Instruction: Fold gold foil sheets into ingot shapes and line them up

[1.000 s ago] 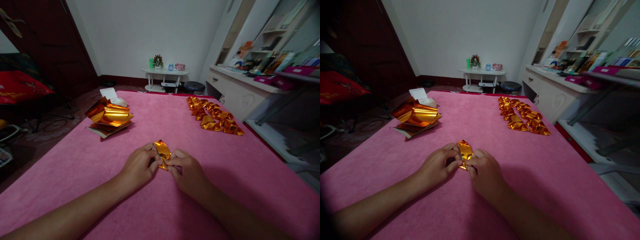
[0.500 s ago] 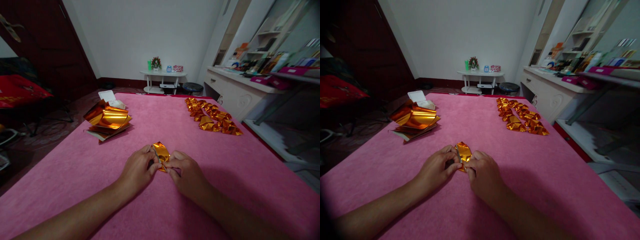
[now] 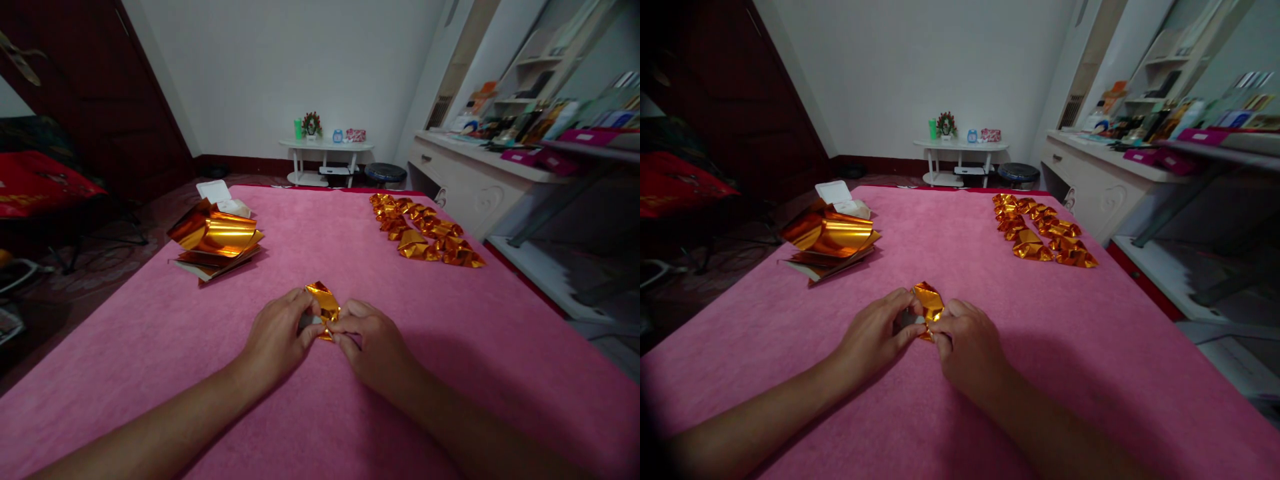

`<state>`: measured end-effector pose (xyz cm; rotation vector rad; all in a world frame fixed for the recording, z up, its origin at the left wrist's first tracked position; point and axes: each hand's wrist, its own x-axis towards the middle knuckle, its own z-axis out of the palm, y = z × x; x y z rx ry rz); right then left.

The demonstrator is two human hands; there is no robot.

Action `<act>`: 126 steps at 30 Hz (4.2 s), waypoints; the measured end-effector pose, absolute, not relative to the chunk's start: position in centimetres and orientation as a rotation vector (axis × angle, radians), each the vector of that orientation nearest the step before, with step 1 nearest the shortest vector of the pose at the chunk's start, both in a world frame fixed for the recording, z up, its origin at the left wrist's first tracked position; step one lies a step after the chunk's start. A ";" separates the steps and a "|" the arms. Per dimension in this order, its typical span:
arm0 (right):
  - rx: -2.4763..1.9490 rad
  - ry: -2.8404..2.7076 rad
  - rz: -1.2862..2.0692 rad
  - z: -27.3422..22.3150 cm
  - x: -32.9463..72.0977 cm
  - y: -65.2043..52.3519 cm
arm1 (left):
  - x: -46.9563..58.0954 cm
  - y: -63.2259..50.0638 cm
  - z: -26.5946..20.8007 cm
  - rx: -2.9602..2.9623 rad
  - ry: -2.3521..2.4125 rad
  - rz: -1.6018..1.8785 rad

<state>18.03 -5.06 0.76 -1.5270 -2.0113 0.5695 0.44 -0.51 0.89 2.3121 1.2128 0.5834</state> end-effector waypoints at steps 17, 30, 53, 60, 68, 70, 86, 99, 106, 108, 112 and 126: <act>-1.605 -1.940 0.634 0.2 18.5 -4.5 | 0.5 0.3 0.6 2.347 0.954 0.553; -1.023 -2.390 0.292 0.3 19.4 -4.1 | 0.4 0.3 0.9 2.401 0.995 0.496; -1.447 -2.351 0.117 0.2 17.3 -6.1 | -0.8 0.4 1.3 2.184 0.972 0.933; -1.326 -2.492 -0.045 0.1 18.2 -5.5 | -3.6 3.0 1.6 2.322 0.826 0.839; -1.280 -2.497 0.031 0.9 18.9 -4.5 | -4.7 3.6 1.3 2.592 0.507 0.491; -1.353 -2.480 -0.034 1.2 18.3 -4.9 | -4.9 3.7 1.5 2.622 0.483 0.455; -1.033 -2.444 -0.118 0.3 21.8 -1.8 | -4.5 1.6 1.9 2.854 0.548 0.529; -1.138 -2.159 0.236 -0.7 20.4 -2.2 | -4.5 1.7 0.9 2.475 0.489 0.704; -1.278 -2.006 0.506 -0.3 20.3 -1.8 | -3.6 1.9 0.1 2.156 0.917 0.958; -1.319 -1.964 0.576 -0.4 20.3 -1.8 | -3.3 2.1 -0.2 1.979 0.964 0.968; -1.218 -1.973 0.590 -0.6 20.2 -1.5 | -2.9 2.2 -0.3 2.014 0.954 0.867; -1.124 -2.507 0.274 0.9 20.8 -0.9 | -2.8 0.8 1.3 3.036 0.711 0.429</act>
